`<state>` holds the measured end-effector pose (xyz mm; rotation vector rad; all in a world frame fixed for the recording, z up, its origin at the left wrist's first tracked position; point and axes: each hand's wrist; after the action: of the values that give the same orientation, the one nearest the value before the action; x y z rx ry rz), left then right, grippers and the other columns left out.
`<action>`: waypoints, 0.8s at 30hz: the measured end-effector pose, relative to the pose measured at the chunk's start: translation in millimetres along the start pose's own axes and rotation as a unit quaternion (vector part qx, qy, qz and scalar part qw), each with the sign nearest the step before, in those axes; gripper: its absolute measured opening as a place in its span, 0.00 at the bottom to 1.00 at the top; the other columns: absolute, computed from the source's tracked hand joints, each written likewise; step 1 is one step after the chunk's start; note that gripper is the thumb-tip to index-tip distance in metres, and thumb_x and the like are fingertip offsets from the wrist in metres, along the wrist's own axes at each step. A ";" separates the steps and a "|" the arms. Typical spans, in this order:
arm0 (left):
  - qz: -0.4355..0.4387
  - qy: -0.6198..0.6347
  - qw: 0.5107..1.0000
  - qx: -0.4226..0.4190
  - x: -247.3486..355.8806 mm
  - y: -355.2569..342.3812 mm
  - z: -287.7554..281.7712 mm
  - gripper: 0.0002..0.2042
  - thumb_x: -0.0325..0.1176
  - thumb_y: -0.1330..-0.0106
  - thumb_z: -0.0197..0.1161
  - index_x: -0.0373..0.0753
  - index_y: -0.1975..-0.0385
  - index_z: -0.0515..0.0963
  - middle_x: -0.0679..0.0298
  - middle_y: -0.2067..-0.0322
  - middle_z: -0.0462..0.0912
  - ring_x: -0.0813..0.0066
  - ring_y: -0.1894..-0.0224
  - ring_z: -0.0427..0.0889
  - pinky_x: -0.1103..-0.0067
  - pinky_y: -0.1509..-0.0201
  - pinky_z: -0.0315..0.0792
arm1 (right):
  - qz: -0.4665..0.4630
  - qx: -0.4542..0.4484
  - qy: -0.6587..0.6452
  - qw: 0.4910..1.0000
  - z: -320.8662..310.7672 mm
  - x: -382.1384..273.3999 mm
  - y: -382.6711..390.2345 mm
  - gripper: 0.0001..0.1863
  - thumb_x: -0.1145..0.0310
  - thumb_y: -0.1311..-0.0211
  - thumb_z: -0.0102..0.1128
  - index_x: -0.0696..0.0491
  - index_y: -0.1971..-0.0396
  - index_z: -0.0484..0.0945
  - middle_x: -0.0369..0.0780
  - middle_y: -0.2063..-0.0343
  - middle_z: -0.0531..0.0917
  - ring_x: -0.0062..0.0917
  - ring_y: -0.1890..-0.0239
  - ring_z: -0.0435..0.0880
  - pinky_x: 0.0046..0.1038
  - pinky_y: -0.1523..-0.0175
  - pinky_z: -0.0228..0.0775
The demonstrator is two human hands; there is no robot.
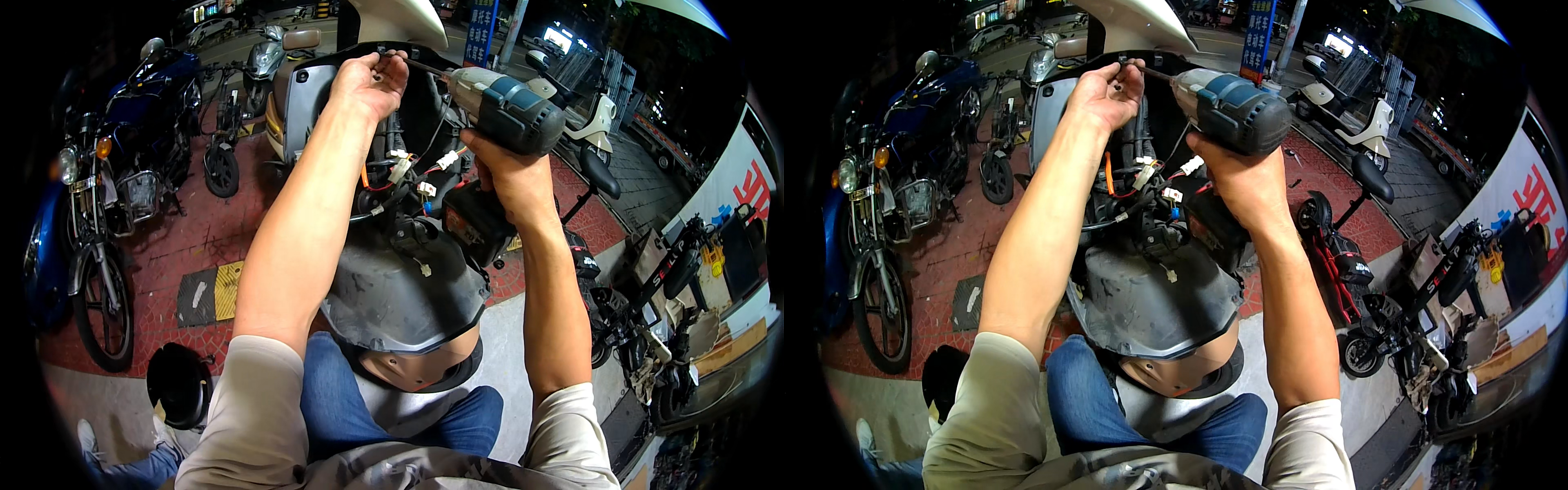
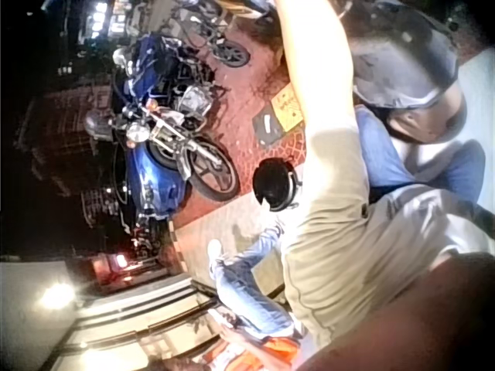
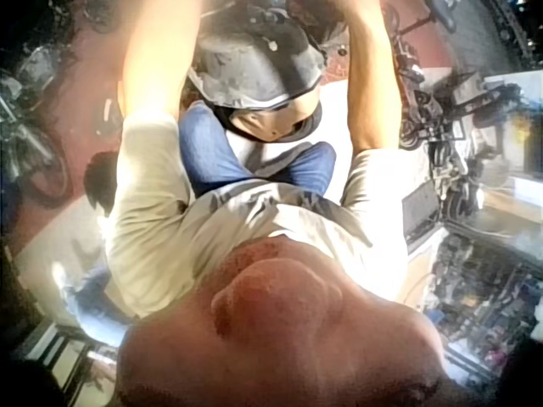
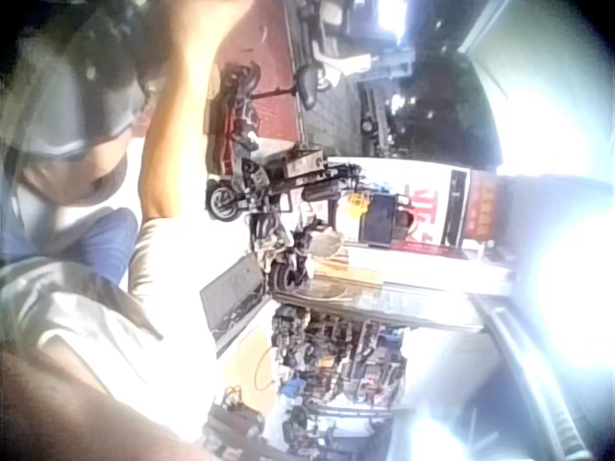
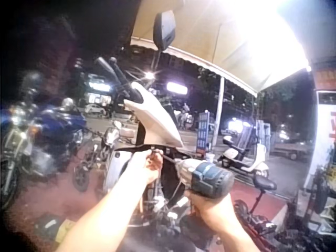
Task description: The person removes screws from the scooter's body panel using a power drill, pulls the panel away by hand, and disconnects several electrical wire connectors from the internal assembly.
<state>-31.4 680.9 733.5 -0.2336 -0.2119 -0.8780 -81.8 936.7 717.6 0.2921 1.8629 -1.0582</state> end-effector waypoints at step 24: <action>0.037 0.024 0.999 0.001 -8.5 -1.7 9.5 0.12 0.32 0.21 0.47 0.27 0.60 0.69 0.46 0.62 0.82 0.67 0.67 0.81 0.76 0.62 0.82 | -0.147 -0.052 0.235 0.959 -14.4 -54.7 -18.1 0.19 0.68 0.44 0.71 0.50 0.51 0.84 0.42 0.66 0.88 0.29 0.65 0.86 0.32 0.56 0.77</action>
<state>-38.9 688.8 740.4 -0.2172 -0.1579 -0.8093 -72.3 949.3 774.8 0.2218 2.4402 -1.1520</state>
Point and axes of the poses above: each hand's wrist, its own y-axis away from the middle knuckle, its own z-axis out of the palm, x = y × z
